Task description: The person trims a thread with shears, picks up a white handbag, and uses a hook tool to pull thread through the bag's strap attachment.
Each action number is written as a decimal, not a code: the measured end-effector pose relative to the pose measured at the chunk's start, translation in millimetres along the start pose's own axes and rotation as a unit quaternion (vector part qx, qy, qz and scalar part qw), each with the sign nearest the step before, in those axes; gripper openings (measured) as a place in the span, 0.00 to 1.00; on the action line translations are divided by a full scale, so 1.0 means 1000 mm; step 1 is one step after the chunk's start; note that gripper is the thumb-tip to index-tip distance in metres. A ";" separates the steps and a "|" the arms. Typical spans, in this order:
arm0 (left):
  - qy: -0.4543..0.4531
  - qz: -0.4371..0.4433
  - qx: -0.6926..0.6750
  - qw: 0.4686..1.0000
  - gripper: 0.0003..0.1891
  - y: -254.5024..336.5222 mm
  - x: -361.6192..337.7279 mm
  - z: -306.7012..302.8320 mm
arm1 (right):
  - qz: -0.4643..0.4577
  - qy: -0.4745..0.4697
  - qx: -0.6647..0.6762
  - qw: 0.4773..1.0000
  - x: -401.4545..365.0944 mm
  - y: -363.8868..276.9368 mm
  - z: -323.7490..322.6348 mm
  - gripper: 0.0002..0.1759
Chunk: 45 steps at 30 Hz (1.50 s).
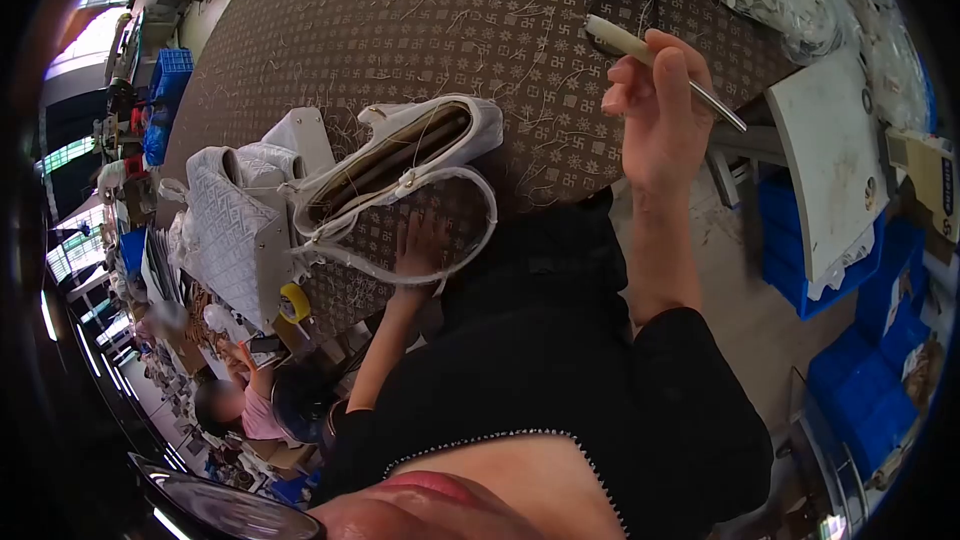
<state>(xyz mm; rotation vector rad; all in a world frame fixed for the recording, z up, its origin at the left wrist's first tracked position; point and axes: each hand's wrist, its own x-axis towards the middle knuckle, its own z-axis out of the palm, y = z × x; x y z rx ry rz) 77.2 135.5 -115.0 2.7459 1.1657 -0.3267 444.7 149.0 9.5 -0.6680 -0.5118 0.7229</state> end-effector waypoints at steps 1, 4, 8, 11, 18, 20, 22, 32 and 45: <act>-0.154 -0.112 -0.162 0.968 0.23 -0.009 -0.018 -0.009 | -0.005 0.005 -0.009 1.000 0.001 -0.002 -0.001 0.14; -0.414 -0.209 -0.374 0.803 0.18 -0.028 -0.047 -0.076 | -0.007 0.000 -0.004 1.000 0.006 -0.004 -0.003 0.15; -0.158 -0.232 -0.498 0.821 0.11 -0.039 -0.054 -0.168 | 0.003 0.018 -0.008 1.000 0.008 0.004 -0.001 0.15; 0.155 -0.107 -0.279 0.942 0.19 -0.017 0.005 -0.209 | 0.024 0.024 0.010 0.999 0.006 0.016 0.001 0.15; 0.045 0.003 0.017 0.999 0.11 -0.006 0.069 -0.153 | 0.106 -0.010 0.039 0.994 0.002 0.018 -0.003 0.17; 0.025 -0.009 0.000 1.000 0.14 0.013 0.055 -0.151 | 0.130 -0.015 0.039 0.991 -0.002 0.023 -0.002 0.17; 0.035 -0.003 -0.033 0.999 0.15 0.033 0.045 -0.149 | 0.162 -0.023 -0.032 0.986 -0.009 0.033 0.002 0.20; 0.110 0.003 -0.362 0.926 0.17 0.024 0.024 -0.221 | 0.245 -0.018 -0.082 0.966 -0.049 0.073 0.022 0.18; 0.031 -0.073 -0.656 0.750 0.12 0.051 0.044 -0.151 | 0.187 -0.009 -0.086 0.979 -0.041 0.081 0.029 0.21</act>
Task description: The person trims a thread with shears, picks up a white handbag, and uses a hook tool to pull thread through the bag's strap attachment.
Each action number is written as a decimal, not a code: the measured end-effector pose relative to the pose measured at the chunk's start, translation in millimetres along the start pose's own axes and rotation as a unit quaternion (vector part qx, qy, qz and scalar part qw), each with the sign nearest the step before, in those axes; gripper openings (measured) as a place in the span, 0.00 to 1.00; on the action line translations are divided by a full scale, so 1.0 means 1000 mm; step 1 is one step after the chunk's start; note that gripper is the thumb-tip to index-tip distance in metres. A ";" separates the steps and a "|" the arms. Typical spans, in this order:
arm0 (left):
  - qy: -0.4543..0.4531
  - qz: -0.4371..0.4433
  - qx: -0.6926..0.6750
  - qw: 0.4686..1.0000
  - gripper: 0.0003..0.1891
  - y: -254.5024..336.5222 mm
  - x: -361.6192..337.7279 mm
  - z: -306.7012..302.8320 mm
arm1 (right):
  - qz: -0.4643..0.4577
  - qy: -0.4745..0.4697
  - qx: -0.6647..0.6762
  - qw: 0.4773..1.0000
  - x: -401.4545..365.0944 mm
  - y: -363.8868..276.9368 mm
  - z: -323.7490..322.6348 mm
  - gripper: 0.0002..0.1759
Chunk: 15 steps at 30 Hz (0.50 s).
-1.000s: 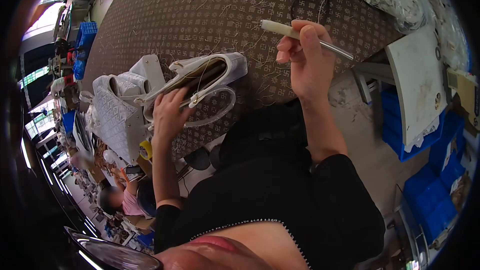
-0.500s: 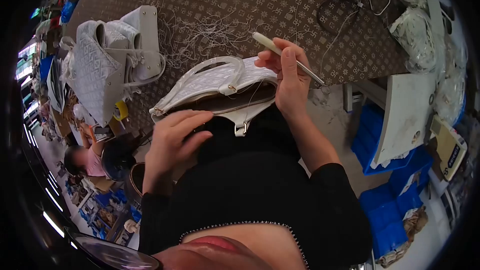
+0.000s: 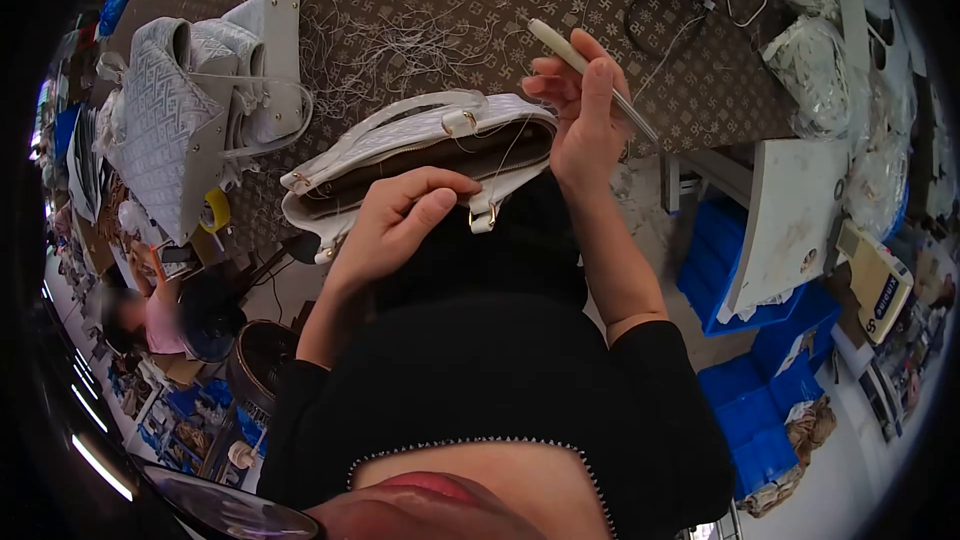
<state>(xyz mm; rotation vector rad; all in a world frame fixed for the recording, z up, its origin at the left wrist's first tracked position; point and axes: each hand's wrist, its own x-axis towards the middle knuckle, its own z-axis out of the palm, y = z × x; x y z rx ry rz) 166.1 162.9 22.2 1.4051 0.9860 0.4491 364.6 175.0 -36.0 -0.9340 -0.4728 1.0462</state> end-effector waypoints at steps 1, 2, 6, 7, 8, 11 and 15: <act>-0.012 -0.037 -0.075 0.996 0.13 -0.004 0.000 0.000 | 0.000 -0.004 -0.003 1.000 0.000 0.000 -0.001 0.21; -0.009 -0.035 -0.079 0.996 0.13 -0.008 0.002 0.000 | 0.006 0.002 -0.004 1.000 -0.002 -0.001 -0.003 0.21; -0.041 0.033 0.030 0.998 0.17 -0.024 0.016 0.013 | 0.019 0.012 -0.021 1.000 -0.009 -0.003 -0.005 0.22; -0.050 0.072 0.057 0.995 0.18 -0.027 0.020 0.016 | 0.020 0.011 -0.024 0.999 -0.010 -0.004 -0.006 0.22; -0.050 0.071 0.054 0.995 0.18 -0.025 0.023 0.018 | 0.023 0.006 -0.016 1.000 -0.011 -0.005 -0.007 0.22; -0.163 -0.084 -0.133 0.974 0.17 -0.022 0.028 0.018 | 0.035 -0.010 0.023 0.999 -0.014 -0.007 -0.011 0.21; -0.175 -0.139 -0.207 0.953 0.12 -0.021 0.028 0.012 | 0.045 -0.043 0.011 0.998 -0.022 -0.024 -0.022 0.20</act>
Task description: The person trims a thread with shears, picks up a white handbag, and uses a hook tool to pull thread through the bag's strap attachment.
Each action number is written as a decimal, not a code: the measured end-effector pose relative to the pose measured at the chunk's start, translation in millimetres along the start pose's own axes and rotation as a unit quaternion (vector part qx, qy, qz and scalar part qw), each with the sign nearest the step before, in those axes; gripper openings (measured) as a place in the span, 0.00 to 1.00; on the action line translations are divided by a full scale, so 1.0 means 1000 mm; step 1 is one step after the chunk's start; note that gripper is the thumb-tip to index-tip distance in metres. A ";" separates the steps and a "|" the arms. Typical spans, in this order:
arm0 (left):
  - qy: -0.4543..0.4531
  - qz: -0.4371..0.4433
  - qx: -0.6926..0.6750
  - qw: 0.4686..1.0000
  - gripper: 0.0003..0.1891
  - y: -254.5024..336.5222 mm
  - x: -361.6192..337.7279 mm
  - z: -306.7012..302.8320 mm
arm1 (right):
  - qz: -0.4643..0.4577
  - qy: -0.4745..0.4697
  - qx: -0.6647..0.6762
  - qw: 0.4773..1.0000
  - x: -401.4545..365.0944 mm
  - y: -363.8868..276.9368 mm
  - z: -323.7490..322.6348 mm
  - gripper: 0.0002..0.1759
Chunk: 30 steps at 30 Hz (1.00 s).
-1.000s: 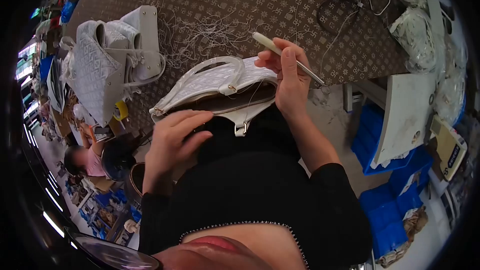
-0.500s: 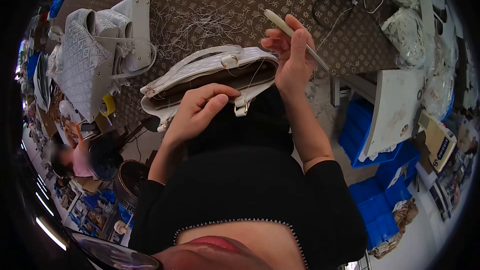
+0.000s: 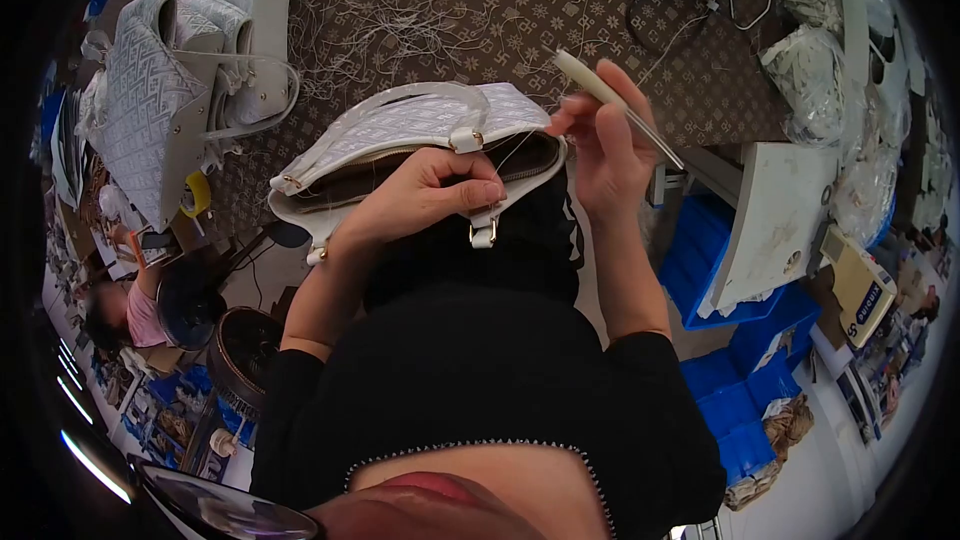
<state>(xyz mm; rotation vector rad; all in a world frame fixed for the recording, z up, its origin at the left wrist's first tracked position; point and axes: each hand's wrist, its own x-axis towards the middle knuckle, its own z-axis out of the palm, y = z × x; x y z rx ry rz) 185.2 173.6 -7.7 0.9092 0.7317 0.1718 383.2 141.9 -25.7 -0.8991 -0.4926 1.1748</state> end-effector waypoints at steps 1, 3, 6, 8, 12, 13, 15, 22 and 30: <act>0.005 -0.011 -0.014 1.000 0.10 0.001 0.000 0.000 | 0.004 0.000 -0.002 1.000 -0.003 -0.005 -0.009 0.20; 0.007 -0.010 -0.014 1.000 0.11 0.000 0.000 -0.002 | 0.014 -0.095 -0.027 0.995 -0.007 -0.015 -0.020 0.19; 0.019 -0.012 -0.009 1.000 0.13 0.000 0.001 -0.003 | 0.060 -0.161 -0.034 0.985 -0.013 -0.028 -0.022 0.16; 0.028 -0.017 -0.010 0.999 0.13 0.000 0.002 -0.003 | 0.113 -0.182 -0.096 0.972 -0.018 -0.030 -0.024 0.13; 0.032 -0.017 -0.005 0.999 0.13 0.001 0.002 -0.005 | 0.136 -0.207 -0.117 0.962 -0.020 -0.020 -0.024 0.09; 0.030 -0.003 -0.005 1.000 0.13 0.000 0.002 -0.006 | 0.127 -0.228 -0.125 0.957 -0.019 -0.018 -0.023 0.08; 0.031 -0.002 -0.005 1.000 0.12 0.001 0.001 -0.007 | 0.120 -0.249 -0.133 0.952 -0.019 -0.015 -0.022 0.08; 0.033 0.002 -0.006 0.999 0.12 0.006 0.000 -0.010 | 0.130 -0.245 -0.126 0.952 -0.018 -0.013 -0.022 0.09; 0.033 0.012 -0.003 0.999 0.11 0.007 0.001 -0.013 | 0.107 -0.295 -0.192 0.930 -0.012 -0.016 -0.020 0.10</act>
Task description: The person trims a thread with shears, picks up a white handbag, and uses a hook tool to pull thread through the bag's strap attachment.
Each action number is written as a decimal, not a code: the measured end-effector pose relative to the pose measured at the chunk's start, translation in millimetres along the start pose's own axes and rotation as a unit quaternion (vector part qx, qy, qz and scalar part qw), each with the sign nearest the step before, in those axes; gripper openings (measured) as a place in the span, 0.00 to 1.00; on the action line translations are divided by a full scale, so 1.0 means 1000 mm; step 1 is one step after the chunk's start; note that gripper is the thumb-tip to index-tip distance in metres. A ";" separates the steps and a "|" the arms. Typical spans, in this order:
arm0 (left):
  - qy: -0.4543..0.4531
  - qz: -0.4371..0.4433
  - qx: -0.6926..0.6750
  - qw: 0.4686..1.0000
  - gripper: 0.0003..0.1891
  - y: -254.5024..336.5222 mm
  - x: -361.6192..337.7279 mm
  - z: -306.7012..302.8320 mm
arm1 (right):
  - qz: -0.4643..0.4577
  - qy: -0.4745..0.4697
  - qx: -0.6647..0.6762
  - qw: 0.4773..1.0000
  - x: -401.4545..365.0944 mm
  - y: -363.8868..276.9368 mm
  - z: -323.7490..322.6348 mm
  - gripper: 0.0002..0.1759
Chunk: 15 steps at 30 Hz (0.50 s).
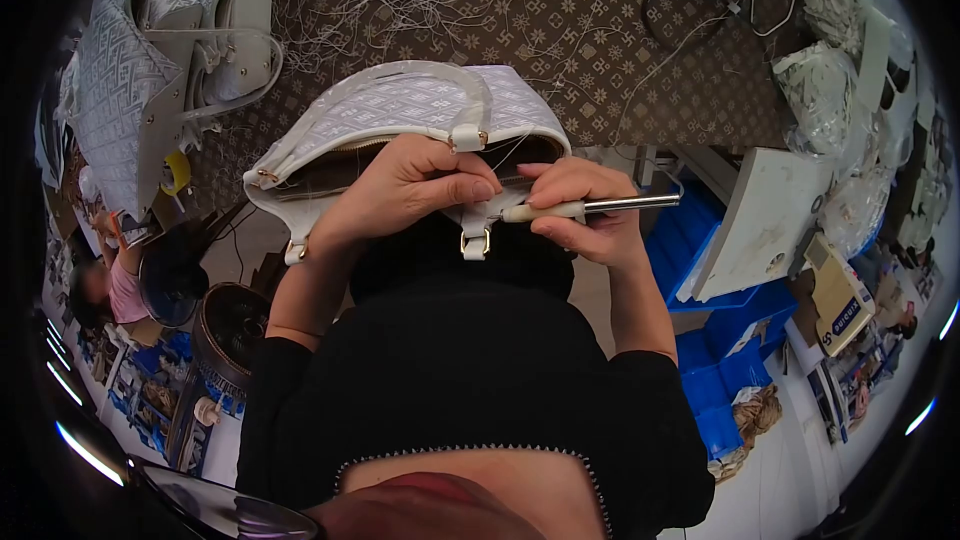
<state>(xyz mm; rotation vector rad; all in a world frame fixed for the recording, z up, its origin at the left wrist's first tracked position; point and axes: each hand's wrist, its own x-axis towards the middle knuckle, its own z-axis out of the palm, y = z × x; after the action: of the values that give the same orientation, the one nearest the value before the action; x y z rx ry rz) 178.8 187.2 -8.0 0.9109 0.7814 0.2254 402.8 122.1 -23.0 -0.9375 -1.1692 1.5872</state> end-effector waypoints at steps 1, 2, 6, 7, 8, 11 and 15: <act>-0.003 -0.004 0.003 1.000 0.11 0.000 0.000 0.000 | 0.004 0.003 -0.001 1.000 -0.001 0.000 0.001 0.10; -0.002 -0.003 0.003 1.000 0.11 0.000 0.000 0.001 | 0.007 0.006 -0.003 1.000 -0.001 0.000 0.001 0.10; -0.004 -0.004 -0.015 1.000 0.12 -0.002 -0.001 0.001 | 0.002 0.009 0.001 1.000 -0.003 0.002 0.001 0.11; -0.006 -0.004 -0.017 1.000 0.11 -0.003 -0.001 0.001 | -0.002 0.010 -0.003 1.000 -0.004 0.004 0.000 0.11; -0.005 -0.004 -0.017 1.000 0.11 -0.003 -0.001 0.002 | -0.007 0.011 -0.008 1.000 -0.005 0.006 0.000 0.11; -0.002 0.021 0.006 1.000 0.12 -0.003 -0.002 0.002 | -0.014 0.041 0.003 0.999 -0.008 0.008 0.003 0.11; -0.002 0.007 0.000 1.000 0.12 -0.003 -0.003 0.003 | -0.003 0.036 -0.009 0.999 -0.008 0.008 0.002 0.11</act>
<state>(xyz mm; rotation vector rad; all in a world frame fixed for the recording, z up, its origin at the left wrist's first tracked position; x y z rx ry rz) 178.3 182.1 -8.4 0.9163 0.7710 0.2347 401.3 113.0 -29.3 -0.9938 -1.1381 1.5272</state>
